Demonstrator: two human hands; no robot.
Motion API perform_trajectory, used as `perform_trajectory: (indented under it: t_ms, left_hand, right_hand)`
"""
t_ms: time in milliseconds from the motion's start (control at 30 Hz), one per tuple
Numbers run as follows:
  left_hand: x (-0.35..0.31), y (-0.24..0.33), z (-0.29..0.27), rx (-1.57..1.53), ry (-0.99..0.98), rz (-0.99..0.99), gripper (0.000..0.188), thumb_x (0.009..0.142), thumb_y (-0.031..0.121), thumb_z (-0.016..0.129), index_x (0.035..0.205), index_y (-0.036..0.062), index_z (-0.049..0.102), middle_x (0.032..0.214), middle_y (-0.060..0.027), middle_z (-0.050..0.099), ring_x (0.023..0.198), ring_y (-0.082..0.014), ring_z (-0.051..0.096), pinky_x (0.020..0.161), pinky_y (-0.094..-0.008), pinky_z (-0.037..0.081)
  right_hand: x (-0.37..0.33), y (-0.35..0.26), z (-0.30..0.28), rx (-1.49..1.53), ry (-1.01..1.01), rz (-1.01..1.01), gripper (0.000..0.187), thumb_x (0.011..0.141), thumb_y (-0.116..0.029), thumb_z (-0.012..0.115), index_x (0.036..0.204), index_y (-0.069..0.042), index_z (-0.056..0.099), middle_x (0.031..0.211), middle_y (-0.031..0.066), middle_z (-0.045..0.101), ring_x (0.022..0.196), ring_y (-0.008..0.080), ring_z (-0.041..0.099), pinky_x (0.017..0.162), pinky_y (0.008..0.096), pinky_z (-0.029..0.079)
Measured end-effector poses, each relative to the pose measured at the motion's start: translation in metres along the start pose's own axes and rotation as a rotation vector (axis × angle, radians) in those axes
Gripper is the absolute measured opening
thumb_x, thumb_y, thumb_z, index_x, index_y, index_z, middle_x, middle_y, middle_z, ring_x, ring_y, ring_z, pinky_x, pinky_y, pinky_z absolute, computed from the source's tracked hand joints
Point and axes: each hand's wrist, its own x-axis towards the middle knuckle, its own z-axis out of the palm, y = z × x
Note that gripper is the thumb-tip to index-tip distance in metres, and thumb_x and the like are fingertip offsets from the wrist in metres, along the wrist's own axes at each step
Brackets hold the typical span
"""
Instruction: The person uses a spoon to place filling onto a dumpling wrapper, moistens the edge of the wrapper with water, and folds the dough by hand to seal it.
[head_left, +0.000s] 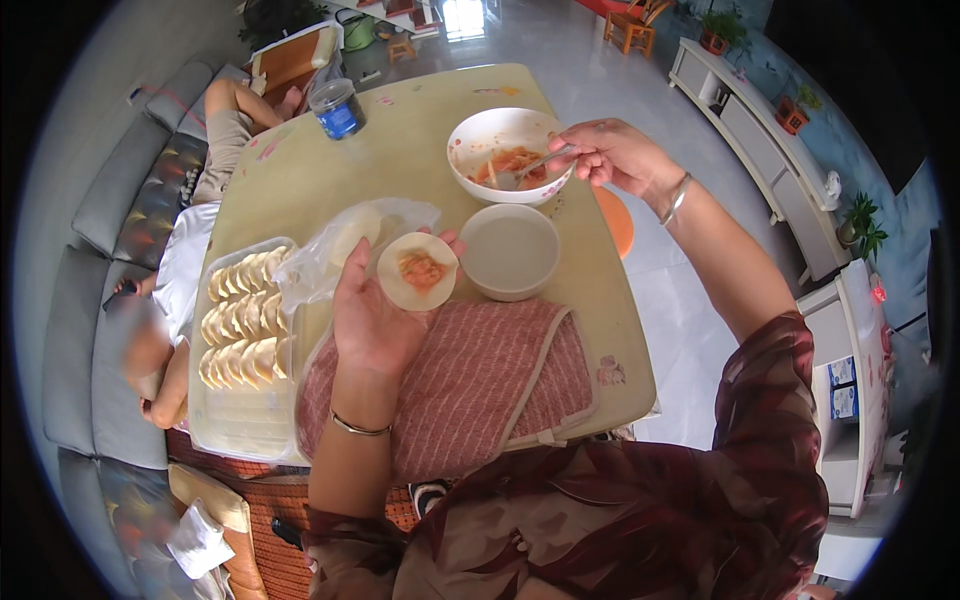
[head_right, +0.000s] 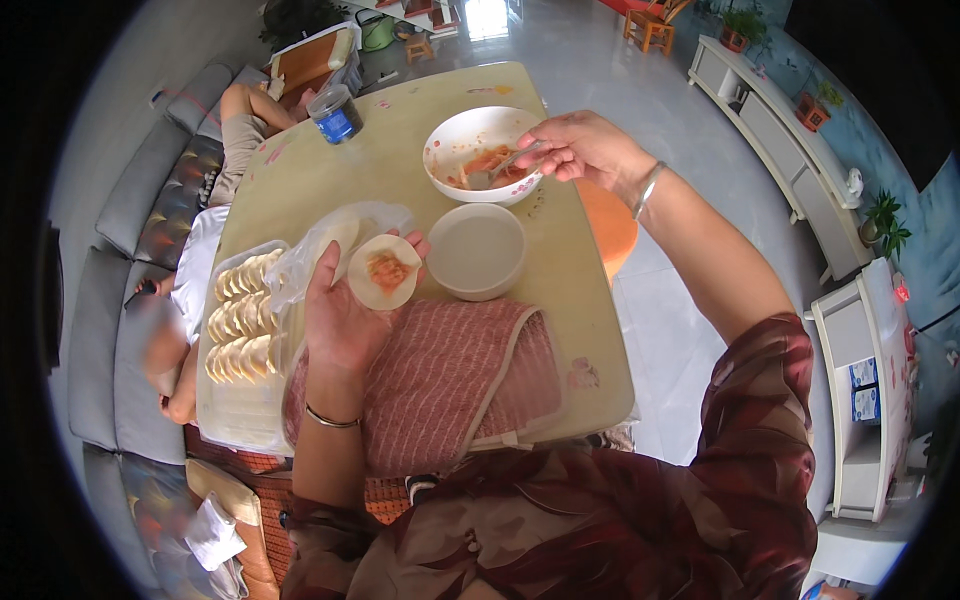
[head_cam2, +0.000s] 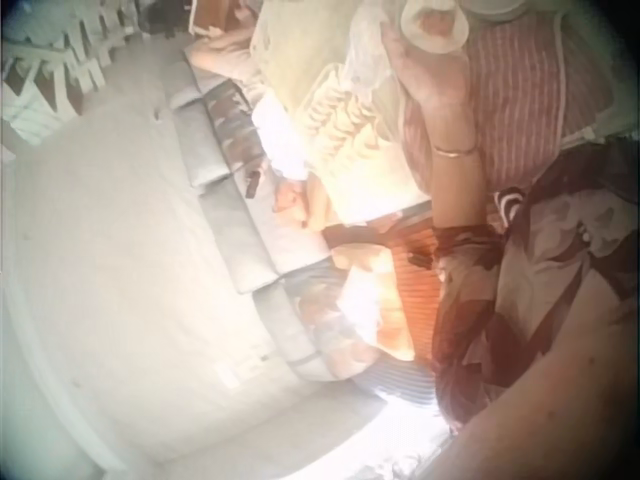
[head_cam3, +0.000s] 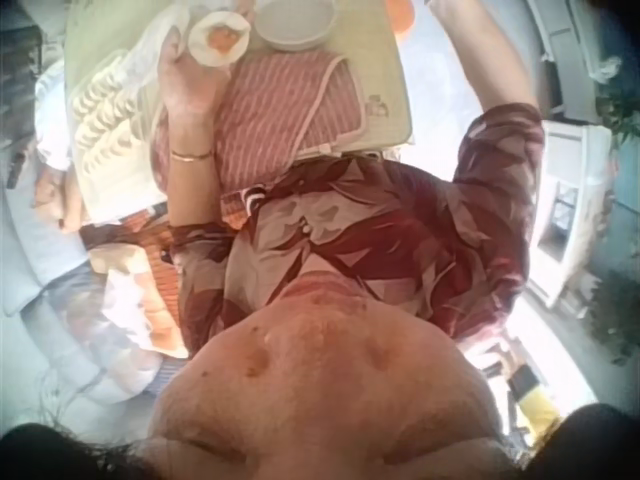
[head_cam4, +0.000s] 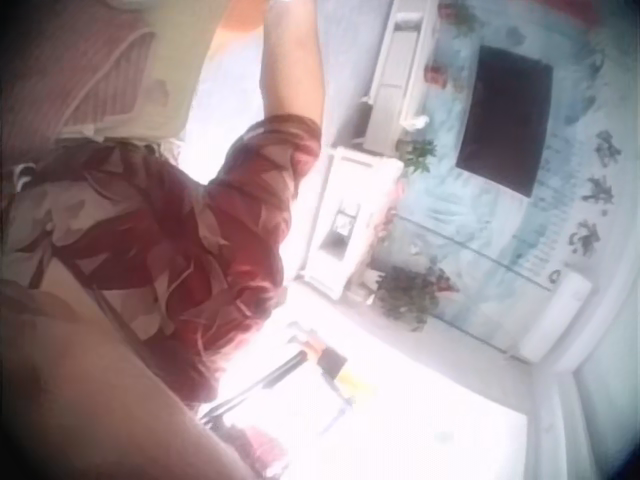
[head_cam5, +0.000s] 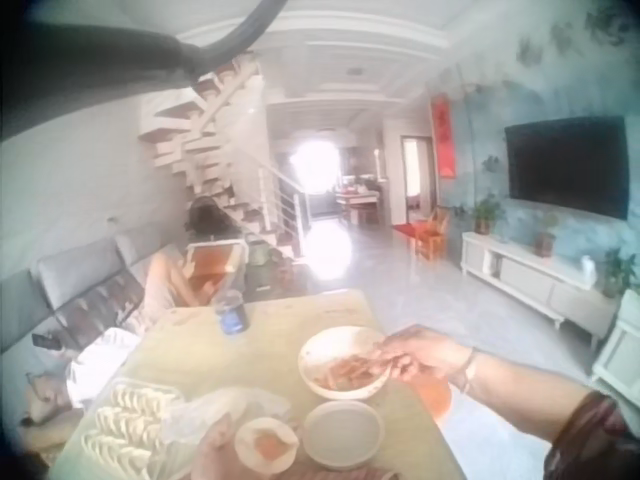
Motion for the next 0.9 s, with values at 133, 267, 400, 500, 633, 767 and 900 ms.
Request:
perform_trajectory:
  t_ms: [133,267,400,500,633,767,900]
  left_hand:
    - [0.000,0.001,-0.003,-0.001,0.005,0.010,0.063,0.100,0.045,0.037,0.134,-0.0081,0.040,0.141,-0.0307,0.041,0.133,-0.0420,0.041,0.109,-0.0503,0.037]
    - [-0.001,0.001,-0.002,0.000,0.025,0.021,0.063,0.100,0.045,0.037,0.133,-0.0085,0.041,0.140,-0.0308,0.042,0.132,-0.0423,0.042,0.108,-0.0511,0.038]
    - [0.000,0.000,-0.003,-0.006,0.016,0.016,0.063,0.101,0.045,0.037,0.132,-0.0087,0.041,0.139,-0.0307,0.042,0.132,-0.0422,0.042,0.108,-0.0512,0.039]
    - [-0.001,0.001,-0.002,-0.011,0.025,0.020,0.062,0.101,0.045,0.037,0.132,-0.0087,0.042,0.139,-0.0303,0.043,0.131,-0.0422,0.043,0.108,-0.0512,0.039]
    - [-0.002,0.001,-0.002,-0.012,0.041,0.027,0.062,0.101,0.045,0.037,0.132,-0.0084,0.042,0.139,-0.0297,0.043,0.131,-0.0420,0.043,0.108,-0.0511,0.039]
    - [0.000,0.001,-0.001,-0.035,0.052,0.020,0.063,0.101,0.045,0.036,0.135,-0.0082,0.040,0.141,-0.0296,0.041,0.133,-0.0426,0.041,0.109,-0.0508,0.037]
    - [-0.002,0.001,0.000,-0.010,0.053,0.028,0.064,0.102,0.043,0.033,0.139,-0.0087,0.035,0.145,-0.0299,0.037,0.136,-0.0429,0.037,0.111,-0.0508,0.035]
  right_hand:
    - [0.012,0.008,-0.005,0.239,0.077,0.062,0.024,0.095,-0.012,0.056,0.107,0.006,0.064,0.093,0.0165,0.072,0.059,0.0071,0.063,0.050,0.0152,0.052]
    - [0.013,0.006,-0.005,0.353,0.112,0.066,0.022,0.096,-0.009,0.054,0.107,0.007,0.063,0.094,0.0170,0.071,0.058,0.0050,0.060,0.049,0.0137,0.051]
    - [0.012,0.006,-0.013,0.424,0.137,0.050,0.023,0.096,-0.007,0.053,0.110,0.008,0.061,0.094,0.0177,0.071,0.057,0.0040,0.058,0.048,0.0136,0.053]
    - [0.016,0.004,-0.026,0.456,0.081,-0.009,0.022,0.096,-0.008,0.053,0.106,0.008,0.062,0.095,0.0191,0.071,0.062,0.0080,0.064,0.055,0.0166,0.058]
    - [0.015,0.000,-0.030,0.430,0.124,-0.069,0.021,0.096,-0.008,0.051,0.103,0.008,0.063,0.095,0.0197,0.071,0.065,0.0101,0.067,0.059,0.0182,0.060]
    - [0.017,0.004,-0.038,0.463,0.163,-0.056,0.021,0.097,-0.007,0.050,0.106,0.009,0.062,0.097,0.0208,0.070,0.066,0.0104,0.068,0.060,0.0186,0.060]
    - [0.015,-0.011,-0.039,0.515,0.126,-0.084,0.023,0.098,-0.006,0.048,0.110,0.010,0.059,0.100,0.0226,0.069,0.067,0.0112,0.068,0.060,0.0189,0.061]
